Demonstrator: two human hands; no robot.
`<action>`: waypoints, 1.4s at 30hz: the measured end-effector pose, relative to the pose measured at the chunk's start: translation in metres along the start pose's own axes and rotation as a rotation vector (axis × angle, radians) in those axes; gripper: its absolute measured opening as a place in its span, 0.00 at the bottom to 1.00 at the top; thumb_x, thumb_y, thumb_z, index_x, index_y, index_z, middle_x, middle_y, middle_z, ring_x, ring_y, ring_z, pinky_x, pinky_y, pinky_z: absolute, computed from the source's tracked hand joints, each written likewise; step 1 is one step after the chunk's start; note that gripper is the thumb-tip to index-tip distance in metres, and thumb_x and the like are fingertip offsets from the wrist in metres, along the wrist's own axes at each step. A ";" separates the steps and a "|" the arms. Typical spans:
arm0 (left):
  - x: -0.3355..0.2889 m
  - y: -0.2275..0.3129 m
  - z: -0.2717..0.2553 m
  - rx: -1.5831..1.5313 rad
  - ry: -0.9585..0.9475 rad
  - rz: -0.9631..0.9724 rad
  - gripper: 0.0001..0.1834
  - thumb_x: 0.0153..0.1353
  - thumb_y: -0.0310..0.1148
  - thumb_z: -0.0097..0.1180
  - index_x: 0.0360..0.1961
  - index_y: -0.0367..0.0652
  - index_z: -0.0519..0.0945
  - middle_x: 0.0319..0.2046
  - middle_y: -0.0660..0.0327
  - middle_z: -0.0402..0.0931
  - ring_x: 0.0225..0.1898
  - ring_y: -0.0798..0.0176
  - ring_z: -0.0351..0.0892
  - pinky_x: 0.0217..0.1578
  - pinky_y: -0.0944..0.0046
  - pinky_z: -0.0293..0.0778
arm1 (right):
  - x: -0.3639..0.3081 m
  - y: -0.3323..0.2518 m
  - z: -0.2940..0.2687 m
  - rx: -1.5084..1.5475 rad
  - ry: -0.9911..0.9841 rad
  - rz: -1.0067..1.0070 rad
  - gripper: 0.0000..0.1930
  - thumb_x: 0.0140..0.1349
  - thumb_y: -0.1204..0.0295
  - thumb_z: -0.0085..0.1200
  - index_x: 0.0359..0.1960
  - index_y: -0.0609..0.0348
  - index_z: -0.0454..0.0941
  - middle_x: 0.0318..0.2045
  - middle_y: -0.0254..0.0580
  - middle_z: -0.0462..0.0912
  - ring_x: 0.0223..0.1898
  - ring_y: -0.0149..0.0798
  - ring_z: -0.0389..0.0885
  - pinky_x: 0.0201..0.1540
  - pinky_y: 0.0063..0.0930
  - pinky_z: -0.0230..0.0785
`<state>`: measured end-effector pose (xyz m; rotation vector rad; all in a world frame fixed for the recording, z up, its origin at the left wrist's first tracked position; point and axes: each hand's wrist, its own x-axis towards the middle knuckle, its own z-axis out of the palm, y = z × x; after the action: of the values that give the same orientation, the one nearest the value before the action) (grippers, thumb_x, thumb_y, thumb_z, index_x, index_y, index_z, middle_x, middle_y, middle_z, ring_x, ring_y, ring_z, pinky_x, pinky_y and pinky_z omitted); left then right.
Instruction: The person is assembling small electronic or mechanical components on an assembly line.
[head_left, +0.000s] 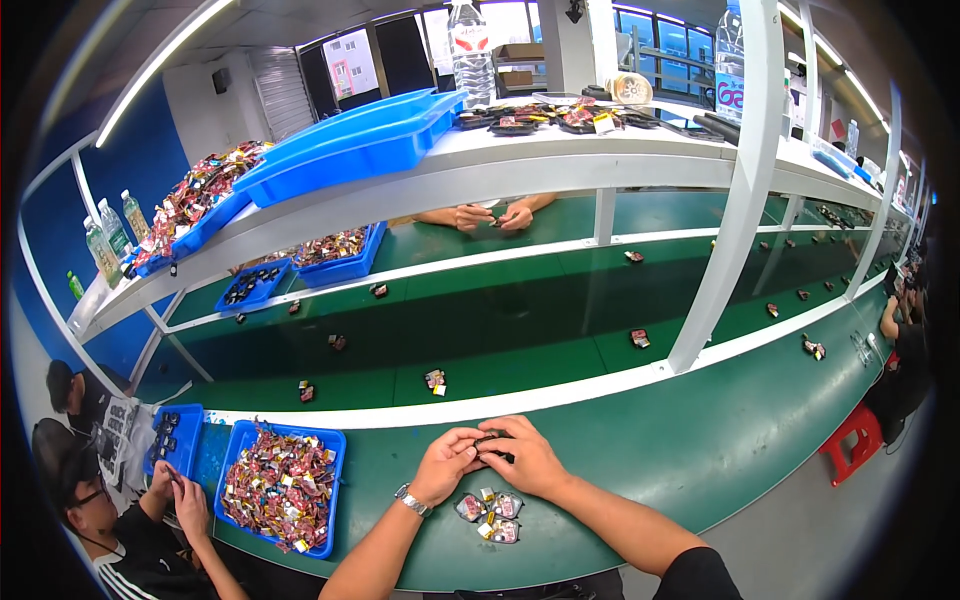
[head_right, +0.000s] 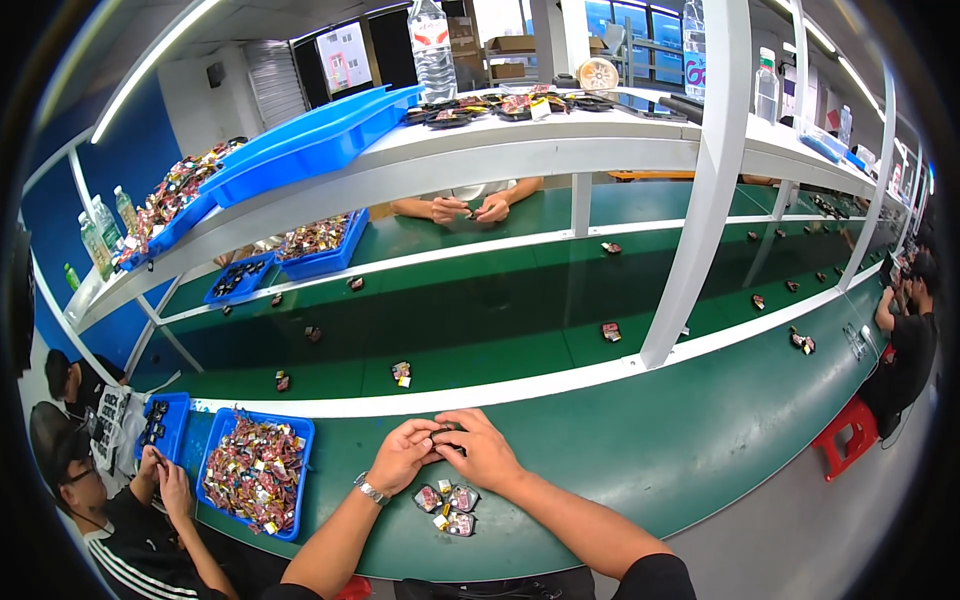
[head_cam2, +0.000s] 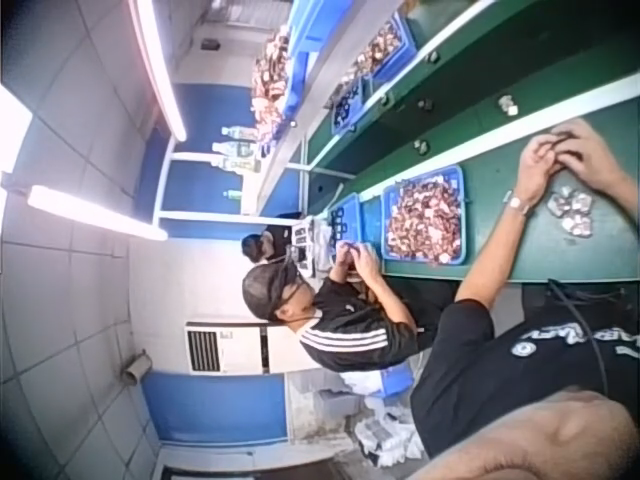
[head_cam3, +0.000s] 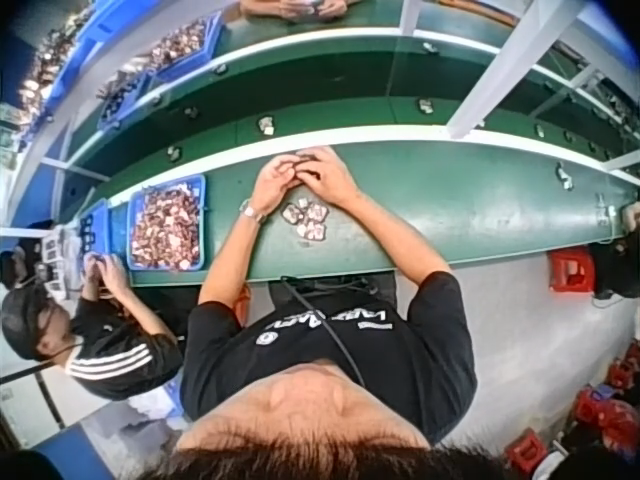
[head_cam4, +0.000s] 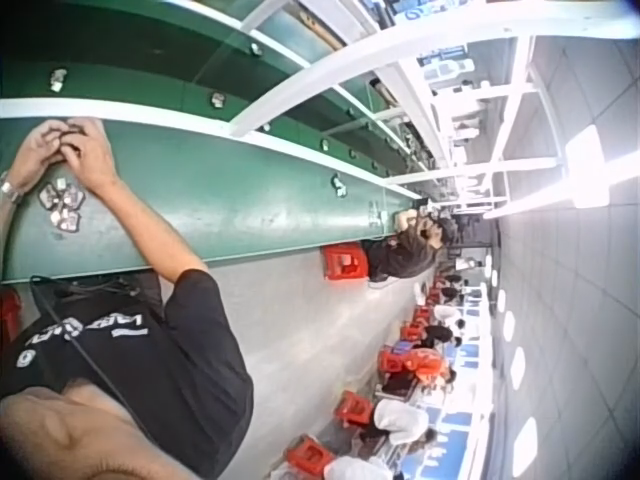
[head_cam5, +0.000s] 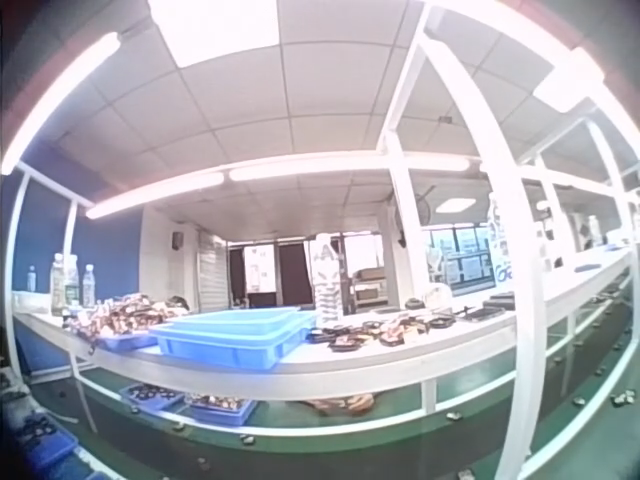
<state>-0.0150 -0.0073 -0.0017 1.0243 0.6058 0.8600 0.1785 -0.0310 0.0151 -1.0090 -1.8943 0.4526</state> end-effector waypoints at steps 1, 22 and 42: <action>0.000 0.000 0.000 0.004 0.000 0.011 0.14 0.70 0.24 0.45 0.55 0.37 0.70 0.52 0.56 0.76 0.53 0.65 0.77 0.54 0.63 0.75 | -0.001 0.000 0.002 0.016 0.007 0.011 0.10 0.54 0.74 0.64 0.38 0.55 0.85 0.49 0.39 0.79 0.54 0.44 0.74 0.53 0.36 0.72; 0.001 -0.009 -0.003 -0.113 0.009 0.106 0.13 0.69 0.23 0.47 0.54 0.36 0.69 0.59 0.51 0.72 0.57 0.60 0.75 0.57 0.57 0.74 | 0.000 -0.007 0.009 0.052 0.062 0.015 0.10 0.52 0.78 0.61 0.38 0.55 0.84 0.54 0.39 0.77 0.57 0.48 0.72 0.59 0.38 0.68; 0.001 -0.006 0.002 -0.090 0.079 0.033 0.14 0.70 0.24 0.46 0.55 0.38 0.69 0.52 0.57 0.76 0.53 0.64 0.77 0.55 0.60 0.75 | 0.010 -0.013 0.001 -0.186 0.138 -0.244 0.12 0.45 0.81 0.64 0.33 0.57 0.81 0.38 0.38 0.80 0.40 0.42 0.79 0.40 0.32 0.75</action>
<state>-0.0111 -0.0089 -0.0070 0.9244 0.6127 0.9516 0.1693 -0.0312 0.0290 -0.8877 -1.9281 0.0632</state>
